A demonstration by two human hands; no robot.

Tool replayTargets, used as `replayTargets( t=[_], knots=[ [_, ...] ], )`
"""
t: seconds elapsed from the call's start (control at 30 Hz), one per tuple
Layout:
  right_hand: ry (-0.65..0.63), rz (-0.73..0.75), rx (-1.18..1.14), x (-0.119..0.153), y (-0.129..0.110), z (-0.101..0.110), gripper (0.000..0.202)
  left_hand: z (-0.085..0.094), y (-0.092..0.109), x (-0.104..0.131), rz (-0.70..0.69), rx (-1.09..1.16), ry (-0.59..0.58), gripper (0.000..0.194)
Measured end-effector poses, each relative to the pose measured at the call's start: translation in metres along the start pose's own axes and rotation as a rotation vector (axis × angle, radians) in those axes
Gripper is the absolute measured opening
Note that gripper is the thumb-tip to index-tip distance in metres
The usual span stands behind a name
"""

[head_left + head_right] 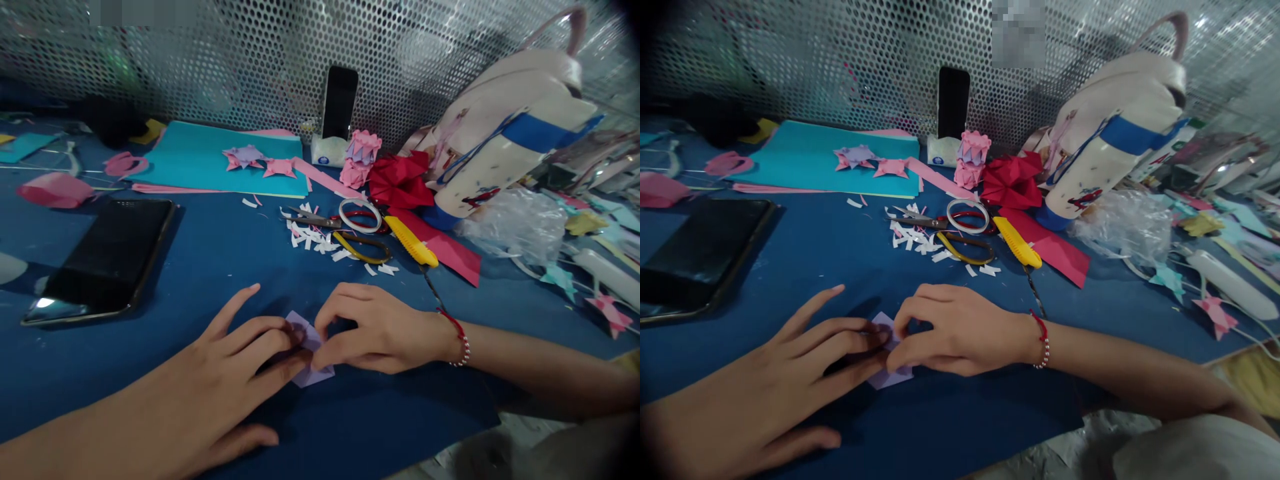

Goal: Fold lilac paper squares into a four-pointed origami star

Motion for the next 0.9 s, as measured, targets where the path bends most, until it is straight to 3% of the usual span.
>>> replayTargets(
  t=[0.13,0.27,0.37,0.5,0.63,0.9],
  knots=[
    [-0.106,0.052,0.243,-0.002,-0.001,-0.002,0.031,-0.001,0.000,-0.004,0.005,-0.010,0.033,0.056],
    [-0.125,0.145,0.395,-0.013,-0.004,0.004,0.022,-0.002,-0.001,-0.002,-0.002,-0.018,0.038,0.052],
    [-0.241,0.136,0.405,-0.026,-0.007,0.015,0.025,0.001,-0.001,0.000,-0.019,-0.024,0.036,0.046],
    [-0.437,0.076,0.324,-0.043,-0.004,0.030,0.007,0.004,-0.002,-0.003,-0.040,-0.030,0.032,0.041],
    [-0.573,0.072,0.271,-0.057,0.003,0.036,0.005,0.003,-0.003,-0.005,-0.012,-0.004,0.033,0.040],
    [-0.785,0.128,0.380,-0.096,-0.007,0.031,0.038,0.001,-0.003,0.003,-0.004,-0.009,0.008,0.051]
  ],
)
Point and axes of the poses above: each hand's wrist, its own x-axis away from the middle knuckle, its own z-axis out of the back of the hand, y = z × x, the point moved 3 cm from there along -x, towards the middle knuckle, and after that the axes turned 13 degrees about -x, right-handed, at the moved point
